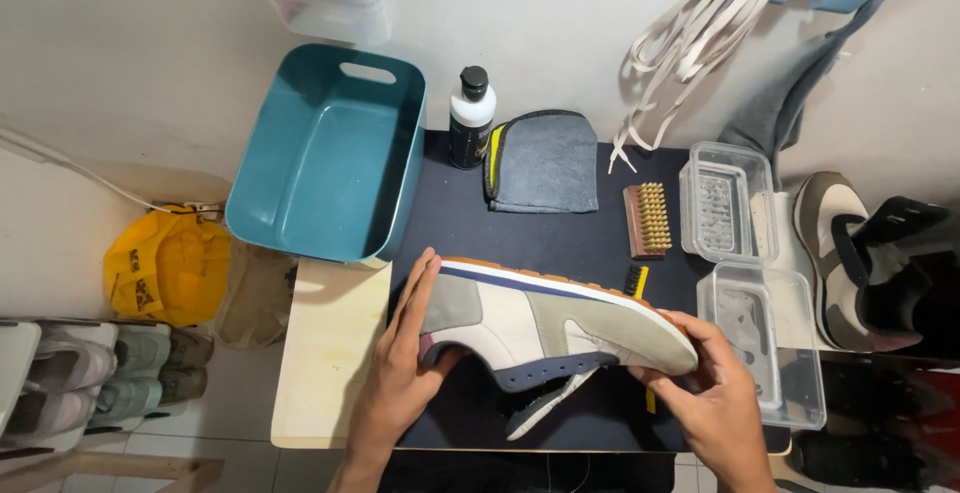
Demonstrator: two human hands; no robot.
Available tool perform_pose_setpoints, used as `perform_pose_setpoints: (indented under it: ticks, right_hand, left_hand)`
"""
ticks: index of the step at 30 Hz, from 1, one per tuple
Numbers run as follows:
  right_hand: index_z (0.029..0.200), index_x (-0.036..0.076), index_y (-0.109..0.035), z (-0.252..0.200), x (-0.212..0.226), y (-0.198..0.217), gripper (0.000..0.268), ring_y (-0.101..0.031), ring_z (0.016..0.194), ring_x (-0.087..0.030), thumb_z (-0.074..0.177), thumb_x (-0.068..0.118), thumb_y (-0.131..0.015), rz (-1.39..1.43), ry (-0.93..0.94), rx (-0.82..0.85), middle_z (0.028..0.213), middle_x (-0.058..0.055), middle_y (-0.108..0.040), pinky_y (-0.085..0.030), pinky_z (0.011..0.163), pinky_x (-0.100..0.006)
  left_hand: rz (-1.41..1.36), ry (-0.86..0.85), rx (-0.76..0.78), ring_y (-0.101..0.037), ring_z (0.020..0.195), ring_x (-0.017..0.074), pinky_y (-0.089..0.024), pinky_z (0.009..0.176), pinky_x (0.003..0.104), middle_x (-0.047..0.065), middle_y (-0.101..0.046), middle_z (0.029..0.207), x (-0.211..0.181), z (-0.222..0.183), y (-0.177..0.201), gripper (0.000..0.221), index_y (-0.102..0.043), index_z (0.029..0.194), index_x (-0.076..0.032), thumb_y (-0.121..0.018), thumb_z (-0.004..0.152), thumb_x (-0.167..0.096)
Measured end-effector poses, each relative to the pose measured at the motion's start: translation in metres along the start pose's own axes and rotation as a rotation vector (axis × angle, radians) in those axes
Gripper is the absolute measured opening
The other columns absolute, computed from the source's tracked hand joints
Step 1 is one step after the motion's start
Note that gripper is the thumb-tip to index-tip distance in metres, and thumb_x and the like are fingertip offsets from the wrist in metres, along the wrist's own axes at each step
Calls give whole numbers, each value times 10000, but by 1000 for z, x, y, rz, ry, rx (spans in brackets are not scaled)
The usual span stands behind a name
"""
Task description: Cleaning a sneaker by wiping the upper with a cloth and scrubbing the midsole with a brush.
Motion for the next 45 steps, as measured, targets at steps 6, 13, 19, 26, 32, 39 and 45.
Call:
perform_pose_setpoints:
  ticks: [6, 13, 19, 26, 32, 39, 45]
  right_hand:
    - [1325, 19, -636, -16, -22, 3, 723, -680, 1127, -189, 642, -25, -868, -32, 100, -1, 1251, -115, -728, -562, 962, -299]
    - [1262, 68, -510, -45, -81, -10, 810, -687, 1144, -205, 557, -15, -899, 159, 21, 28, 1384, -160, -710, -563, 907, -330]
    - [1129, 115, -463, -89, -100, -57, 896, -643, 860, -204, 406, -46, -967, 328, -257, -71, 995, -133, -752, -449, 714, -307]
    - [1106, 100, -463, -86, -128, -79, 902, -586, 820, -223, 382, -120, -953, 601, -300, -70, 885, -177, -671, -462, 690, -341]
    - [1429, -3, -433, -65, -117, -72, 1010, -640, 1153, -302, 544, 109, -907, 818, 25, 8, 1235, -238, -679, -496, 946, -377]
    - [922, 128, -427, -58, -58, -90, 562, -549, 1338, -283, 637, 48, -904, 582, 332, 44, 1419, -212, -519, -505, 981, -367]
    - [934, 129, -471, -63, -53, -93, 533, -592, 1334, -265, 642, 73, -914, 516, 278, 12, 1518, -195, -485, -540, 926, -324]
  left_hand:
    - [94, 54, -161, -504, 1451, 280, -516, 1111, 339, 99, -519, 1558, -4, 9, -6, 871, -396, 1541, -68, -586, 748, 237]
    - [-498, 288, -317, -674, 1110, 177, -572, 988, 290, 68, -702, 1141, 12, 52, -21, 402, -648, 1164, -66, -624, 785, 67]
    - [-723, 145, -6, -661, 1217, 205, -528, 1048, 291, 110, -702, 1309, 13, 90, -45, 486, -645, 1284, -48, -539, 820, 52]
    - [-1362, 610, 52, -635, 891, 184, -521, 692, 278, 168, -608, 1306, 31, 100, -82, 427, -610, 1207, -68, -596, 796, -187]
    - [-1631, 775, -52, -620, 1152, 293, -472, 998, 391, 187, -635, 1294, 7, 71, -87, 897, -518, 1432, -26, -399, 870, -716]
    - [-1135, 850, -115, -681, 1170, 259, -525, 1030, 364, 122, -720, 1282, -39, 31, -93, 802, -576, 1400, -64, -775, 640, -222]
    - [-949, 843, 47, -680, 1146, 196, -535, 1019, 326, 81, -713, 1268, -57, 29, -73, 839, -497, 1419, -127, -800, 640, -196]
Point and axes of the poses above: each hand's wrist, its own z-axis towards the middle knuckle, its own y-axis out of the back of the hand, x = y × z, the point moved 3 cm from there along z, towards the middle knuckle
